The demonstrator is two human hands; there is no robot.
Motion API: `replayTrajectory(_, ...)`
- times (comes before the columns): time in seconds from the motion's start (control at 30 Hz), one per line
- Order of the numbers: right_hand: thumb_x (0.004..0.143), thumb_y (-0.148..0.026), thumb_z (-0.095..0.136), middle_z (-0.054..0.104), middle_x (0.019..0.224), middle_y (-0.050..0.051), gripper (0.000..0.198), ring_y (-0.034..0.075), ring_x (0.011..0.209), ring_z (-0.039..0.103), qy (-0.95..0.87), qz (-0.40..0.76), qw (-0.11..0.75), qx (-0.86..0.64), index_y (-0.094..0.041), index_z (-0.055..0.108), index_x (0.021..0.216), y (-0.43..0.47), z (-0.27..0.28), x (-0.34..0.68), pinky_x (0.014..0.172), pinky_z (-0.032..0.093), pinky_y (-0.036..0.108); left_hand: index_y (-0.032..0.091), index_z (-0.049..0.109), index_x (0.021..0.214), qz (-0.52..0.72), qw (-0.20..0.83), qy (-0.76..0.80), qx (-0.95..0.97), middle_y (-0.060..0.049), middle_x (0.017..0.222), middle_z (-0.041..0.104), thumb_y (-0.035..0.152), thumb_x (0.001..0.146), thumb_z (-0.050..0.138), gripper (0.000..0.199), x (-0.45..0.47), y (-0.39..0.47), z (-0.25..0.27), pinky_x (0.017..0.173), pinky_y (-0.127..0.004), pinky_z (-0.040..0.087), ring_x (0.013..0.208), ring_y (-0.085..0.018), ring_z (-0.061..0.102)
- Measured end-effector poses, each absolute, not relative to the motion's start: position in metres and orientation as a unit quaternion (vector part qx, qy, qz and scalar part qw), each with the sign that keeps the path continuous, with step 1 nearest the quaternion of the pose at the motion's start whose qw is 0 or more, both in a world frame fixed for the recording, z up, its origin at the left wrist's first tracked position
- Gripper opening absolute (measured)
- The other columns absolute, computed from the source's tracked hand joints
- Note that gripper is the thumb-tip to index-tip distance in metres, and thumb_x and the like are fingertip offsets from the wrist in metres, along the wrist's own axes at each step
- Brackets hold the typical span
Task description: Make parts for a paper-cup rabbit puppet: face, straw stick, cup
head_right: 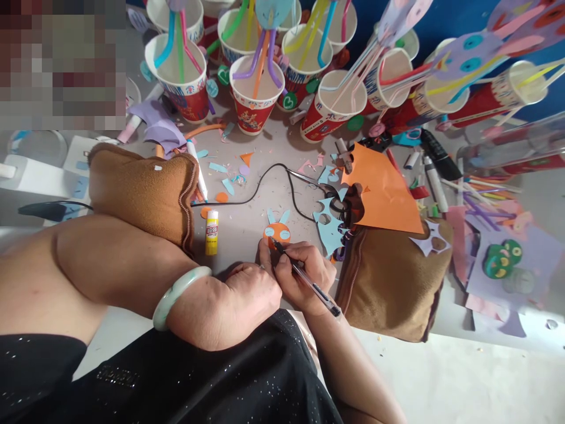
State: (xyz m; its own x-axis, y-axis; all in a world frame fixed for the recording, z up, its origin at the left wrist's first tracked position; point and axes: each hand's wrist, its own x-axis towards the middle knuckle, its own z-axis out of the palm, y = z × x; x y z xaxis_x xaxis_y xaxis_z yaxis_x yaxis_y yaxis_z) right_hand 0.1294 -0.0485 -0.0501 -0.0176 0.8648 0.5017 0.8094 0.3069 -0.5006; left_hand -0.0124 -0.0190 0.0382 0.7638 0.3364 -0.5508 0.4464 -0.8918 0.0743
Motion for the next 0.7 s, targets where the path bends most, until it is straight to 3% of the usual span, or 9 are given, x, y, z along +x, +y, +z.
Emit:
replayTrajectory(0.23,0.085,-0.017,0.064,0.076,0.074,-0.001,0.012,0.014,0.06,0.074,-0.707,0.04,0.392,-0.588,-0.023,0.055,0.088,-0.0489,-0.0527,0.1286,0.049,0.052,0.021,0.0,0.059,0.145,-0.262,0.143,0.206,0.932,-0.039,0.111,0.074,0.008,0.1,0.039,0.049,-0.0141,-0.0151,0.0424,0.049,-0.031,0.059,0.065,-0.029,0.078)
replayTrajectory(0.43,0.087,-0.018,0.065,0.078,0.076,-0.002,0.01,0.014,0.061,0.075,-0.71,0.045,0.377,-0.593,-0.024,0.057,0.089,-0.0489,-0.0504,0.1283,0.049,0.053,0.021,0.001,0.059,0.146,-0.271,0.121,0.193,0.935,-0.038,0.112,0.074,0.008,0.101,0.035,0.051,-0.0138,-0.0169,0.0391,0.047,-0.029,0.056,0.068,-0.029,0.078)
replayTrajectory(0.53,0.087,-0.018,0.064,0.078,0.076,-0.002,0.009,0.014,0.061,0.075,-0.713,0.041,0.367,-0.596,-0.024,0.056,0.089,-0.0491,-0.0498,0.1281,0.049,0.053,0.021,0.001,0.057,0.147,-0.293,0.141,0.176,0.929,-0.029,0.096,0.079,0.008,0.102,0.032,0.052,-0.0126,-0.0156,0.039,0.048,-0.029,0.056,0.066,-0.027,0.077)
replayTrajectory(0.7,0.088,-0.018,0.064,0.078,0.075,-0.001,0.009,0.014,0.062,0.076,-0.715,0.043,0.372,-0.59,-0.024,0.057,0.089,-0.0484,-0.0493,0.1283,0.051,0.055,0.021,0.001,0.053,0.15,-0.298,0.1,0.159,0.936,-0.037,0.12,0.072,0.006,0.1,0.032,0.055,-0.0134,-0.0136,0.0426,0.045,-0.026,0.052,0.068,-0.025,0.077)
